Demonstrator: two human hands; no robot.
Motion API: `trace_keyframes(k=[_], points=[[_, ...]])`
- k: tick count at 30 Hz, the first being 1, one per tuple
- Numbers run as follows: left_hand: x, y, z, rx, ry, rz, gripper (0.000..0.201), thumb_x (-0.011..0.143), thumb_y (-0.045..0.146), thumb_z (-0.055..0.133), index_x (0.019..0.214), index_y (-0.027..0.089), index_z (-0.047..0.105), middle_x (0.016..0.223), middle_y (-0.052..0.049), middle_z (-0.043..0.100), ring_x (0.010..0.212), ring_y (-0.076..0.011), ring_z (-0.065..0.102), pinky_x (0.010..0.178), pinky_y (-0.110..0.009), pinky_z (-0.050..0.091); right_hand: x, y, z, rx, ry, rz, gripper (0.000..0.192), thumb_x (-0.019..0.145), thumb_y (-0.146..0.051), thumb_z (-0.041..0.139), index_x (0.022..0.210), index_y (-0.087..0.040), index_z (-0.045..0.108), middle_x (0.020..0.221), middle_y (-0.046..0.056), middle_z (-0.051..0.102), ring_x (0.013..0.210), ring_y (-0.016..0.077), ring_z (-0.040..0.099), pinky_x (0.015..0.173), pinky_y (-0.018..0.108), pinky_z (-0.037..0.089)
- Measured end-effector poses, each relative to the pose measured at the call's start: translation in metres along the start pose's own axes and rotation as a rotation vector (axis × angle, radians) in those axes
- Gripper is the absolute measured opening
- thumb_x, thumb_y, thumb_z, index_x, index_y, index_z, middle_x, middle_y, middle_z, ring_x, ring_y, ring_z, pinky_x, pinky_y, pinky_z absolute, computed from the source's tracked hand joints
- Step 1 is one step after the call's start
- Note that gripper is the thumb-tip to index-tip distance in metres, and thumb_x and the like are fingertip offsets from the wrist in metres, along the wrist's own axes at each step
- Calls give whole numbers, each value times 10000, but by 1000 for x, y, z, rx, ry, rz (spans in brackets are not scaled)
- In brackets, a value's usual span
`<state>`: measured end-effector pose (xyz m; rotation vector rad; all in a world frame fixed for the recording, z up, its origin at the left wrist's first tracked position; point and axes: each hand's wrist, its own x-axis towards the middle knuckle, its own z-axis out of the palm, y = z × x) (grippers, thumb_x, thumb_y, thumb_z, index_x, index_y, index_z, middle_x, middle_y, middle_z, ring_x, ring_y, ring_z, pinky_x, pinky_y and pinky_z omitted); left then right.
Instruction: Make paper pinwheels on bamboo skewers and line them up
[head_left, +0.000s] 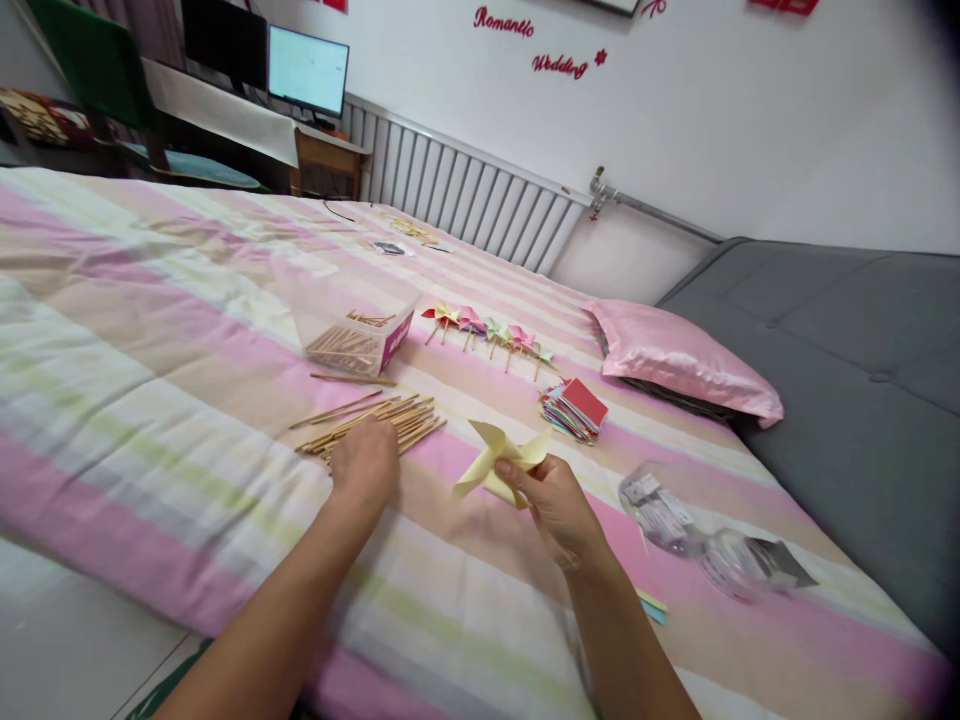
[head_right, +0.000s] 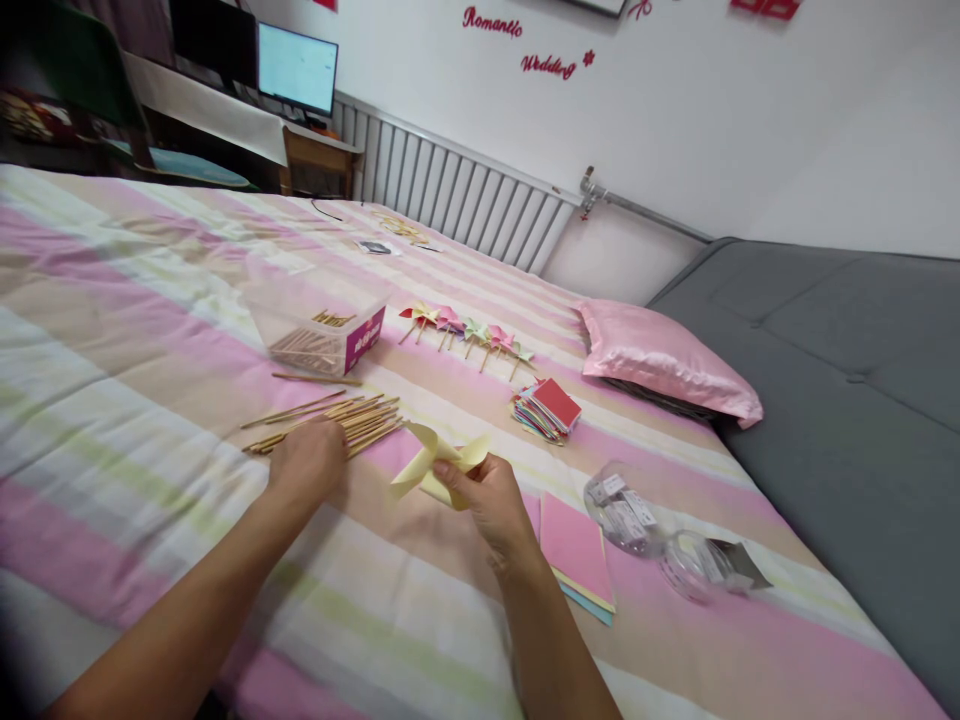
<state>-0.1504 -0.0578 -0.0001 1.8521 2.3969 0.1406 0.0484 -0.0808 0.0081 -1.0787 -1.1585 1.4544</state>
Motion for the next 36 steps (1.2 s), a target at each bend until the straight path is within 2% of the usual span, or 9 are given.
trace_keyframes(k=[6, 8, 11, 15, 17, 20, 25, 30, 36], points=[[-1, -2, -1, -43, 57, 73, 286, 785, 93, 362, 820, 95, 646, 895, -174, 656, 860, -286, 609, 689, -341, 431, -2, -1, 1, -12, -1, -44, 233, 623, -283, 766, 797, -149, 688, 738, 29, 663, 702, 153, 564, 656, 267, 415], [1, -3, -1, -199, 102, 148, 245, 809, 164, 381, 775, 128, 621, 849, -138, 652, 837, -267, 595, 695, -336, 418, -5, -4, 2, -14, 6, -79, 222, 635, -276, 759, 806, -158, 680, 724, 18, 650, 678, 144, 553, 630, 259, 412], [1, 0, -1, -604, 110, 361, 185, 820, 249, 426, 749, 169, 578, 797, -63, 632, 782, -209, 571, 693, -301, 408, -12, -11, 5, -59, 18, -175, 171, 670, -282, 734, 782, -175, 663, 695, 6, 621, 648, 141, 547, 589, 251, 411], [-7, 8, -4, -1073, -125, 622, 166, 837, 288, 448, 794, 165, 551, 757, -23, 590, 739, -155, 539, 687, -263, 396, -25, -21, 7, -196, -36, -418, 68, 741, -252, 671, 732, -187, 654, 721, 26, 613, 680, 156, 556, 609, 272, 435], [-14, 12, -8, -1213, -265, 676, 165, 840, 302, 465, 809, 161, 545, 742, -11, 565, 719, -137, 514, 670, -249, 383, -29, -24, 8, -240, -45, -568, 11, 750, -202, 657, 739, -202, 655, 736, 29, 615, 735, 174, 575, 671, 301, 451], [-22, 15, -14, -1355, -412, 691, 175, 833, 328, 493, 797, 161, 528, 698, 14, 509, 650, -110, 455, 624, -234, 360, -34, -25, 9, -279, 10, -748, 80, 744, -144, 649, 755, -223, 652, 736, 23, 610, 751, 177, 584, 684, 308, 456], [-26, 13, -19, -1418, -501, 717, 135, 811, 292, 529, 813, 157, 546, 773, 0, 510, 700, -116, 446, 639, -232, 356, -36, -25, 9, -371, 90, -885, 99, 746, -138, 644, 764, -233, 667, 871, 39, 579, 744, 165, 588, 692, 327, 483], [-24, 10, -18, -1423, -496, 738, 158, 825, 314, 516, 818, 163, 562, 783, -4, 509, 712, -121, 446, 660, -234, 360, -38, -26, 9, -307, 56, -845, 142, 750, -122, 642, 793, -254, 676, 989, 43, 595, 745, 158, 613, 680, 322, 506], [-25, 10, -19, -1438, -539, 721, 156, 814, 319, 537, 819, 166, 563, 797, -13, 541, 728, -130, 473, 681, -241, 369, -40, -25, 11, -269, 72, -767, 115, 751, -138, 646, 759, -249, 678, 908, 49, 669, 760, 182, 636, 681, 332, 532]])
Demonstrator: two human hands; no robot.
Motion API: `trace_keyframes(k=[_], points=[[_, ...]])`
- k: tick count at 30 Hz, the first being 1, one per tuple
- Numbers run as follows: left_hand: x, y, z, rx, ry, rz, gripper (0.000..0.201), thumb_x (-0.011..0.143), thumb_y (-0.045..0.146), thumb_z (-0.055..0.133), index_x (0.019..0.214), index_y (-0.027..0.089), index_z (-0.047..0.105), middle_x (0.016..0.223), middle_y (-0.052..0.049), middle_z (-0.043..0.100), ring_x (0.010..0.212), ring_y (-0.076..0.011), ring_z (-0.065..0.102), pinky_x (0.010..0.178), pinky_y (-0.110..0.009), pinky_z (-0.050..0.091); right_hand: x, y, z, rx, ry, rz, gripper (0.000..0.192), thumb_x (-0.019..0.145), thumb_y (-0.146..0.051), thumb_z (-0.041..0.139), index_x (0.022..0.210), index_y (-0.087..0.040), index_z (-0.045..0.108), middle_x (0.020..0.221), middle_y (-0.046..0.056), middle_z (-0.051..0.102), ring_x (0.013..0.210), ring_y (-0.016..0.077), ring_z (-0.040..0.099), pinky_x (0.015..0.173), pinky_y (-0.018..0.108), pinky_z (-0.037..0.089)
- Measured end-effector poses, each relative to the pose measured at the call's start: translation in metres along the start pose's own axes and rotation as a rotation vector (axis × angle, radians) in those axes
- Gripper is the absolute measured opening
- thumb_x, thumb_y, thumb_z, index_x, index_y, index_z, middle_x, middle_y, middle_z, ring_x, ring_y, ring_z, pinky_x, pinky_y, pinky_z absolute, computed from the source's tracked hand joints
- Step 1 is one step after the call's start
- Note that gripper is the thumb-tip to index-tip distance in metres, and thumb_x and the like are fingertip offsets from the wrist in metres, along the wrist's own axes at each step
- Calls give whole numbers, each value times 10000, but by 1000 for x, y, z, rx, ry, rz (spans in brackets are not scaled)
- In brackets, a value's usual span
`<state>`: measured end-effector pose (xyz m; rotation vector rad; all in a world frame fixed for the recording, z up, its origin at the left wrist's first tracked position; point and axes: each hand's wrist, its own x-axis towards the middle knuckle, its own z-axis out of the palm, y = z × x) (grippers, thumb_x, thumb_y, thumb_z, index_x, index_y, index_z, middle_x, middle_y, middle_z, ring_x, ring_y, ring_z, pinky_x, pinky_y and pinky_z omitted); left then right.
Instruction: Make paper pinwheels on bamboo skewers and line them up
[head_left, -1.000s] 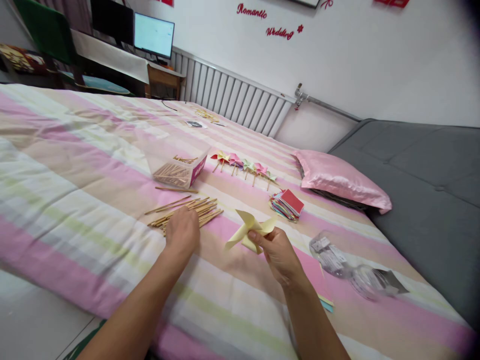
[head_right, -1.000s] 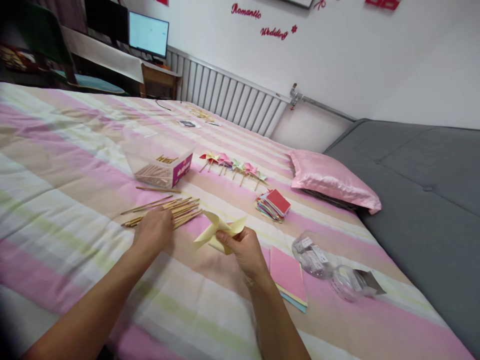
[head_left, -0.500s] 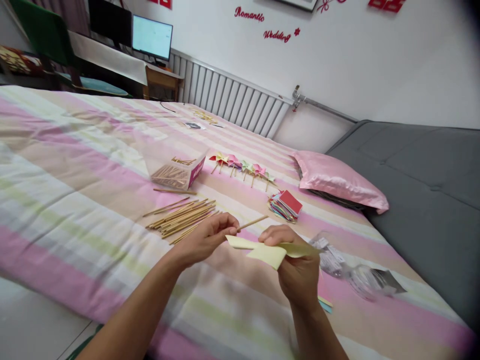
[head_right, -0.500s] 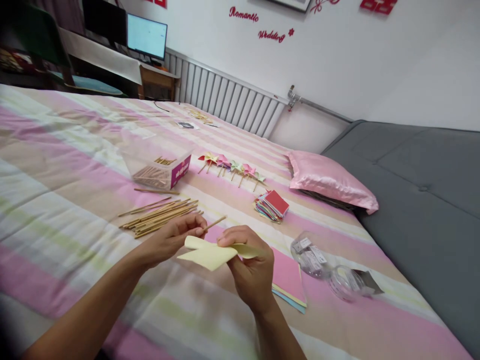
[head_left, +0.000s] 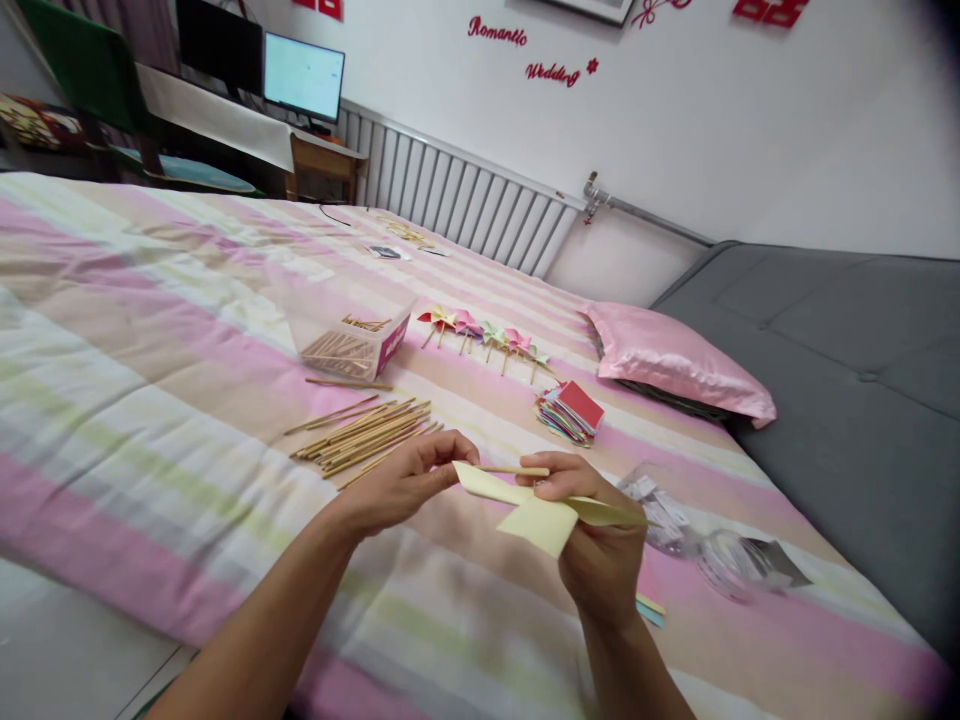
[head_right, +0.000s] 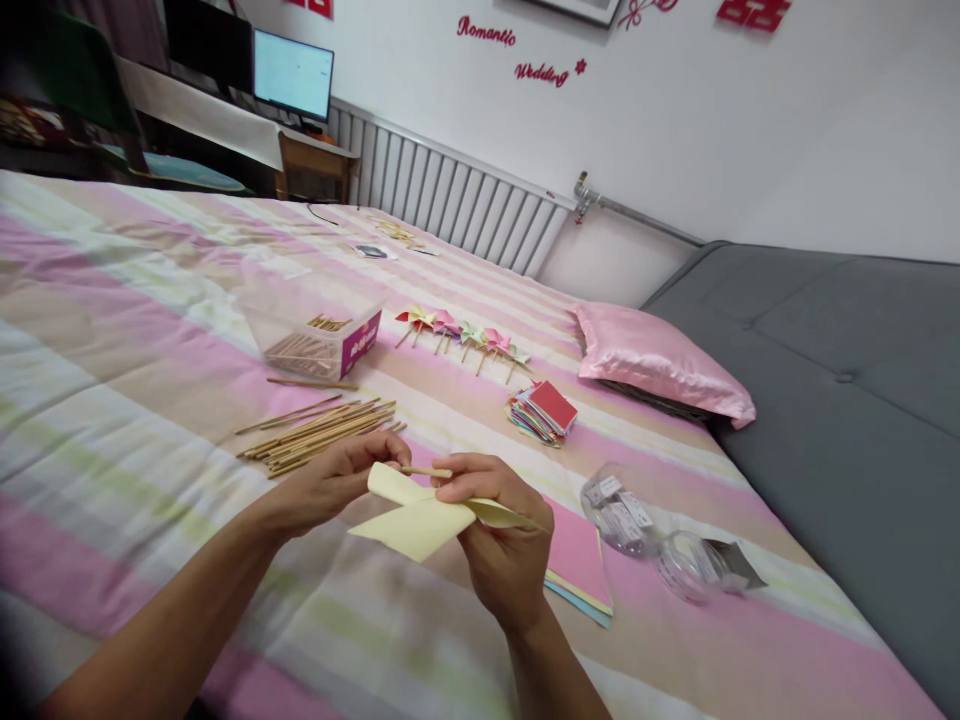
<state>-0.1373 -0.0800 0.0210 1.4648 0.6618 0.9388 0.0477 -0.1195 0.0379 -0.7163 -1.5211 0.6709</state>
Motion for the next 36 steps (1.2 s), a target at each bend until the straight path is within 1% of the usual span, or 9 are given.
trace_keyframes(k=[4, 7, 11, 16, 27, 32, 36], points=[[0, 1, 2, -25, -4, -11, 166, 799, 328, 561, 797, 161, 559, 774, -7, 533, 708, -124, 464, 659, -233, 362, -1, 2, 1, 57, 19, 3, 154, 730, -113, 662, 770, -259, 690, 890, 39, 678, 790, 184, 638, 696, 328, 539], [0, 1, 3, -49, -9, -7, 154, 796, 314, 569, 782, 160, 560, 757, 5, 524, 693, -114, 456, 650, -227, 352, 0, 1, 1, 66, 20, 19, 167, 722, -102, 668, 761, -262, 696, 875, 34, 683, 769, 179, 640, 696, 328, 536], [0, 0, 3, -73, -16, -10, 129, 803, 288, 563, 786, 160, 559, 765, 2, 530, 706, -115, 464, 656, -228, 353, 0, 0, 2, 69, 32, 39, 144, 706, -119, 687, 741, -259, 700, 851, 42, 688, 757, 190, 643, 676, 333, 537], [-1, -3, 4, -109, -22, -24, 95, 803, 256, 555, 792, 162, 562, 765, -5, 546, 703, -117, 472, 642, -221, 355, -3, 5, 2, 115, 56, 16, 104, 705, -164, 701, 739, -262, 712, 830, 48, 687, 773, 200, 643, 665, 327, 537], [-1, -2, 5, -135, -31, -17, 65, 798, 229, 564, 789, 165, 564, 783, -3, 556, 725, -117, 483, 662, -224, 359, -5, 5, 5, 222, 46, 111, 152, 693, -138, 712, 749, -279, 715, 894, 39, 697, 751, 189, 662, 661, 317, 554], [-2, -2, 5, -138, -34, -27, 58, 797, 222, 563, 796, 164, 564, 794, -5, 556, 739, -119, 483, 669, -224, 358, -5, 5, 5, 232, 49, 97, 175, 691, -118, 709, 757, -280, 718, 876, 39, 703, 788, 197, 664, 674, 318, 558], [-2, -3, 5, -151, -43, -30, 89, 789, 248, 581, 800, 161, 566, 791, -8, 555, 736, -123, 482, 665, -225, 356, -4, 5, 5, 239, 41, 81, 178, 687, -111, 711, 756, -275, 720, 866, 39, 706, 775, 193, 666, 674, 312, 559]])
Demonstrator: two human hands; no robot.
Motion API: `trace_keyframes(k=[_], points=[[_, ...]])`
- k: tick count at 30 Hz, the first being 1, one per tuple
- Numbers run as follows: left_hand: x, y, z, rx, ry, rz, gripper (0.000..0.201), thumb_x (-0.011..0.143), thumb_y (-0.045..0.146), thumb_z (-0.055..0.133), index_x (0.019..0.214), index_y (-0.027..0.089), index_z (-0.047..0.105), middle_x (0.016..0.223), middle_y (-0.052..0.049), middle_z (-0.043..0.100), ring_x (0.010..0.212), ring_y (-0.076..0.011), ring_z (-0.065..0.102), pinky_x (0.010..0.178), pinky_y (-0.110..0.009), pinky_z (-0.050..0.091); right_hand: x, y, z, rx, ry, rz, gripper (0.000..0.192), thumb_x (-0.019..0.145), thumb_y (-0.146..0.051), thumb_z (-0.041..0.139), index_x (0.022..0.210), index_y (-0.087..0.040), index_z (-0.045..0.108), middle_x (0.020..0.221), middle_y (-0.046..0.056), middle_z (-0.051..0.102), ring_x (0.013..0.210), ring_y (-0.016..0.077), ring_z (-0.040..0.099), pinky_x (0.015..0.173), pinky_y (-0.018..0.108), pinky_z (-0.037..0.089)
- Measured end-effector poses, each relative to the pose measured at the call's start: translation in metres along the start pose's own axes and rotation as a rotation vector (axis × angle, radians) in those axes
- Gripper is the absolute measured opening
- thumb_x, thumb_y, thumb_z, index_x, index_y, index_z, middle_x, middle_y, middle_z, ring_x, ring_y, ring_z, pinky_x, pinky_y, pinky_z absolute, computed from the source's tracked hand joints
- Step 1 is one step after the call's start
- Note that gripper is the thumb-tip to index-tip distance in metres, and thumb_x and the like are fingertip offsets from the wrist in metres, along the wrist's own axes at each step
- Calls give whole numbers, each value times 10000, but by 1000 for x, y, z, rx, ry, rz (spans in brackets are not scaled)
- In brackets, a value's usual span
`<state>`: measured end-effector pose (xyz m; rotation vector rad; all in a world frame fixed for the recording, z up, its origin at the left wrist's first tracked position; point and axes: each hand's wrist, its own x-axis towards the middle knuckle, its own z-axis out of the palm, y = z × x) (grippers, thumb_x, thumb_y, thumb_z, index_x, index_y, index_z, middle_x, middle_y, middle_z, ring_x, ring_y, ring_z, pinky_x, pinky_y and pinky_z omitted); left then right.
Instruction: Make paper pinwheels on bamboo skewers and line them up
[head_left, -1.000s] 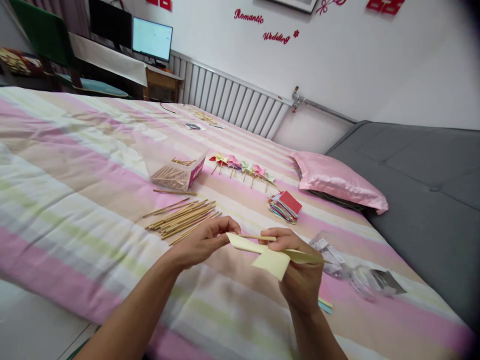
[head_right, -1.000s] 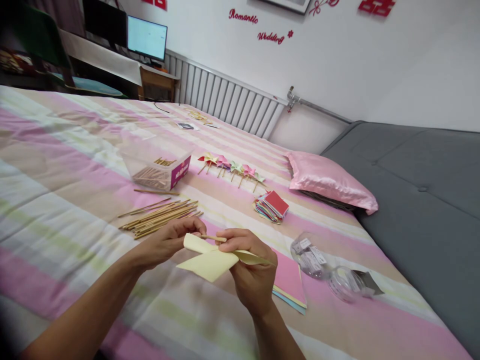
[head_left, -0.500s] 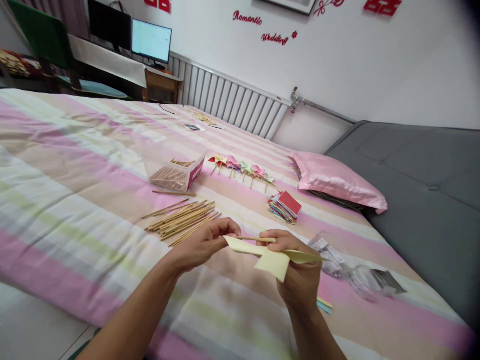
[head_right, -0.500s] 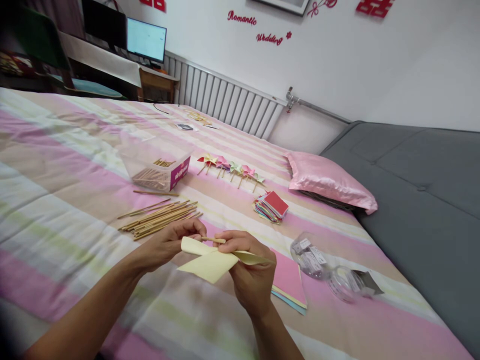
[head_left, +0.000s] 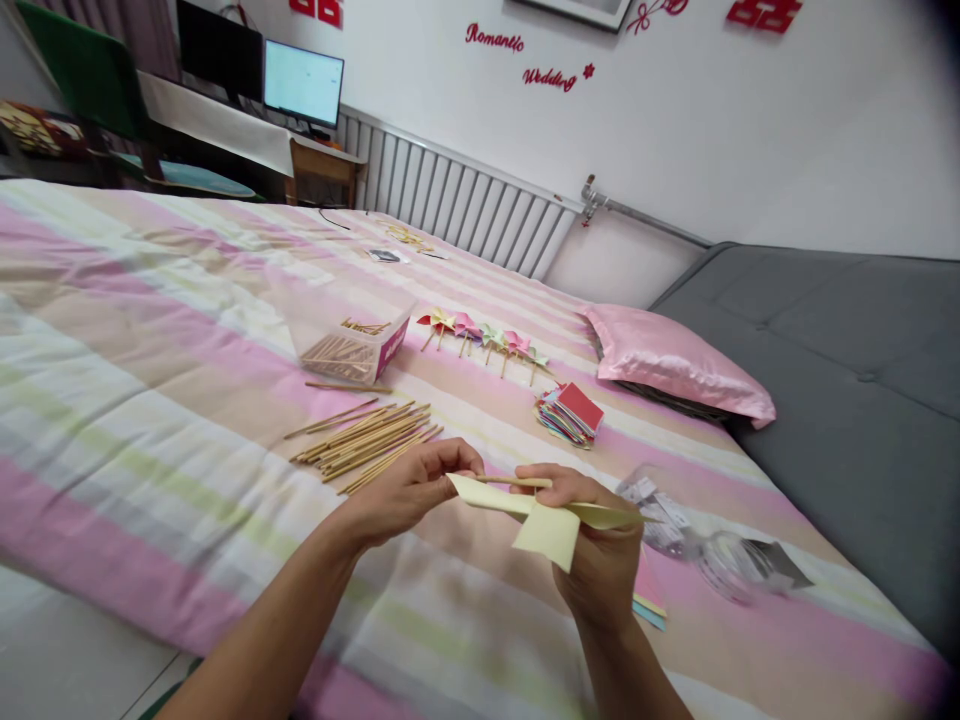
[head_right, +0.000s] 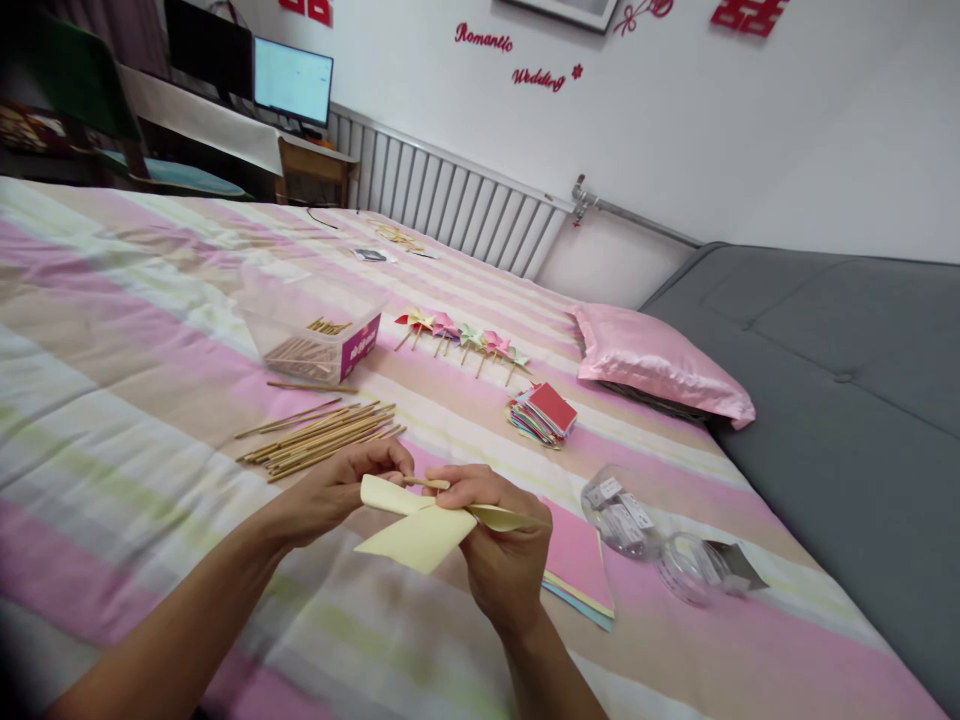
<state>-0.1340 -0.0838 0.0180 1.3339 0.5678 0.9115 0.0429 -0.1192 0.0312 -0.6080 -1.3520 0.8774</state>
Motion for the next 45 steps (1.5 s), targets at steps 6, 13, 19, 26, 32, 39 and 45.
trace_keyframes(k=[6, 13, 19, 26, 32, 39, 45], points=[[0, -1, 0, -17, -18, -17, 126, 800, 285, 579, 815, 161, 565, 814, -13, 555, 754, -128, 483, 678, -231, 351, 1, -1, 1, 14, 12, -3, 134, 672, -133, 729, 727, -255, 722, 842, 43, 709, 739, 189, 669, 640, 303, 568], [0, 0, 1, -24, -44, -23, 124, 818, 287, 563, 803, 164, 571, 779, 10, 519, 724, -112, 442, 674, -225, 321, 2, -2, 0, 54, -13, -2, 112, 688, -164, 725, 744, -261, 726, 843, 37, 709, 734, 176, 672, 643, 285, 573], [-1, -2, 0, -49, -42, -31, 140, 814, 304, 567, 802, 164, 573, 774, 8, 516, 722, -119, 438, 669, -233, 313, 2, -2, -1, 62, -26, 10, 96, 691, -178, 727, 745, -258, 725, 851, 40, 706, 732, 174, 671, 645, 282, 572], [-1, -2, 0, -40, -26, -16, 149, 812, 310, 572, 798, 161, 575, 774, 7, 519, 723, -119, 438, 669, -232, 314, 2, -1, -1, 86, -49, 11, 124, 702, -151, 715, 766, -257, 724, 874, 30, 701, 757, 157, 668, 671, 258, 567], [-1, -2, 0, -43, -35, -26, 163, 823, 320, 558, 795, 159, 569, 762, 10, 509, 701, -111, 428, 647, -226, 308, 2, 1, -3, 55, -39, 2, 118, 700, -162, 717, 755, -265, 725, 850, 33, 697, 749, 163, 665, 653, 271, 566], [0, -2, 0, -40, -28, 12, 114, 811, 281, 577, 814, 167, 573, 791, 5, 533, 726, -116, 451, 671, -229, 317, 1, 3, -2, 63, -18, -13, 124, 698, -165, 721, 771, -266, 721, 863, 24, 709, 768, 158, 668, 679, 263, 564], [0, -2, 0, -33, -31, 2, 110, 805, 275, 575, 807, 165, 577, 794, -4, 543, 737, -127, 461, 680, -239, 324, 1, 1, -2, 87, -29, -5, 113, 696, -167, 723, 762, -259, 722, 863, 14, 712, 748, 145, 670, 668, 241, 563]])
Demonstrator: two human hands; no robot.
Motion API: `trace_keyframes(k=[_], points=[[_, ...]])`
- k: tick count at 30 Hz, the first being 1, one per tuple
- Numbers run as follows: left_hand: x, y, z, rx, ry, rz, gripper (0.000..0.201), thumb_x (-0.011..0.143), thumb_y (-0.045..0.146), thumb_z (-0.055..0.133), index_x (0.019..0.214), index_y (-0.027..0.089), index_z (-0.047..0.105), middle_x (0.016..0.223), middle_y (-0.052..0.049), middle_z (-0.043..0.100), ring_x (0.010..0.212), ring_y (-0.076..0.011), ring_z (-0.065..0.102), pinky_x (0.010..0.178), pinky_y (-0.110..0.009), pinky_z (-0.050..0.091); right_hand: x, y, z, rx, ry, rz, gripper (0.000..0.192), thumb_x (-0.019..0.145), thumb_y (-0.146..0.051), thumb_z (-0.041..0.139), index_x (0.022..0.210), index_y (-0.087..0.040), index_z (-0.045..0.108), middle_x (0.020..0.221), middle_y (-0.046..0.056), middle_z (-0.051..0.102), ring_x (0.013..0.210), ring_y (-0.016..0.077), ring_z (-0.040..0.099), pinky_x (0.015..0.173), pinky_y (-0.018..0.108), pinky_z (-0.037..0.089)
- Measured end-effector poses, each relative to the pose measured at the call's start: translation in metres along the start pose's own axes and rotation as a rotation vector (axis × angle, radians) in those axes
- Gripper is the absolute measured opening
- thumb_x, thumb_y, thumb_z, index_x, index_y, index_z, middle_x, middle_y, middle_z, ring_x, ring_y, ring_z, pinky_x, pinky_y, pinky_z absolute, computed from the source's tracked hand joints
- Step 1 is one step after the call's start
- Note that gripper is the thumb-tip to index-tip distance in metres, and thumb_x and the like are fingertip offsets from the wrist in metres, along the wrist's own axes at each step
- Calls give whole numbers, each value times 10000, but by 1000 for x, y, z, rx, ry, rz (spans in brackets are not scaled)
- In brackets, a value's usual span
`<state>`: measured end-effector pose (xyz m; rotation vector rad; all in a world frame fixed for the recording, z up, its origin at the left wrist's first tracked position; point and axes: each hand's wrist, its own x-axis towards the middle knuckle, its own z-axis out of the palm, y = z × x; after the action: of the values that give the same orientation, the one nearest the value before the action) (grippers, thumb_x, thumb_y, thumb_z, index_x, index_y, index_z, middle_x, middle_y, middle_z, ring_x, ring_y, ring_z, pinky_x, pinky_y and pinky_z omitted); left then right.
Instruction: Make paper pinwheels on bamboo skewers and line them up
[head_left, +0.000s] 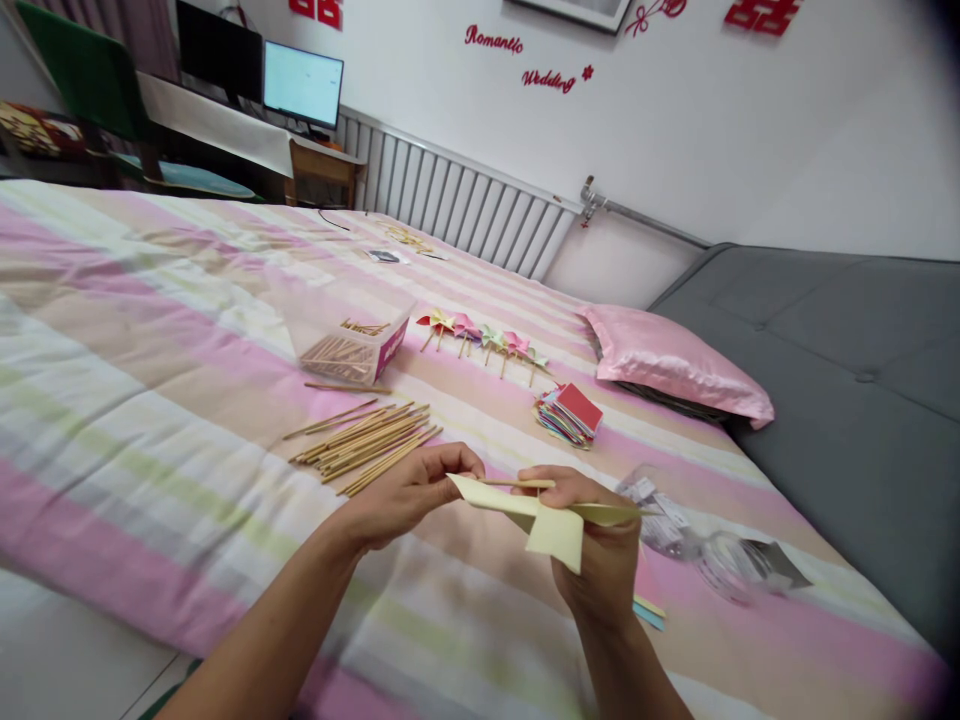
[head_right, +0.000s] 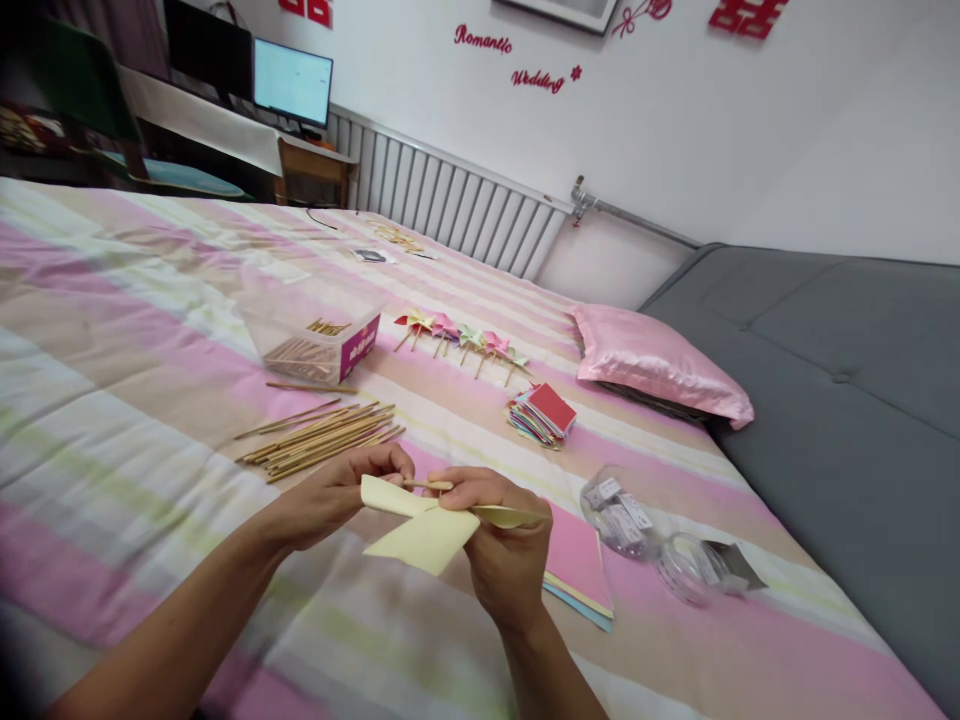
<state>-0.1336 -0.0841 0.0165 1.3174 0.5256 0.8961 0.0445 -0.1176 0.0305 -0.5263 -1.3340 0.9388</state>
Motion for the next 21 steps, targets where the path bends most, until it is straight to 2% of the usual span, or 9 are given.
trace_keyframes(k=[10, 16, 21], points=[[-1, -1, 1, -62, -28, -45, 141, 800, 299, 589, 803, 159, 572, 785, -3, 528, 719, -117, 438, 645, -227, 309, 2, -5, -1, -28, 3, 21, 79, 680, -184, 734, 713, -255, 725, 816, 37, 708, 707, 168, 670, 639, 283, 564], [-1, 0, 0, -69, -55, -73, 201, 802, 344, 586, 801, 145, 560, 725, 1, 500, 617, -96, 400, 566, -220, 289, 4, -7, -1, 12, -24, 49, 42, 673, -209, 743, 690, -244, 726, 786, 42, 704, 668, 161, 662, 601, 275, 552], [-2, 2, 0, -66, -67, -84, 197, 804, 345, 583, 812, 150, 554, 733, 2, 520, 616, -93, 432, 560, -218, 298, 4, -8, 0, 48, -26, 85, 28, 669, -251, 749, 682, -243, 725, 780, 36, 706, 607, 145, 660, 531, 244, 540]])
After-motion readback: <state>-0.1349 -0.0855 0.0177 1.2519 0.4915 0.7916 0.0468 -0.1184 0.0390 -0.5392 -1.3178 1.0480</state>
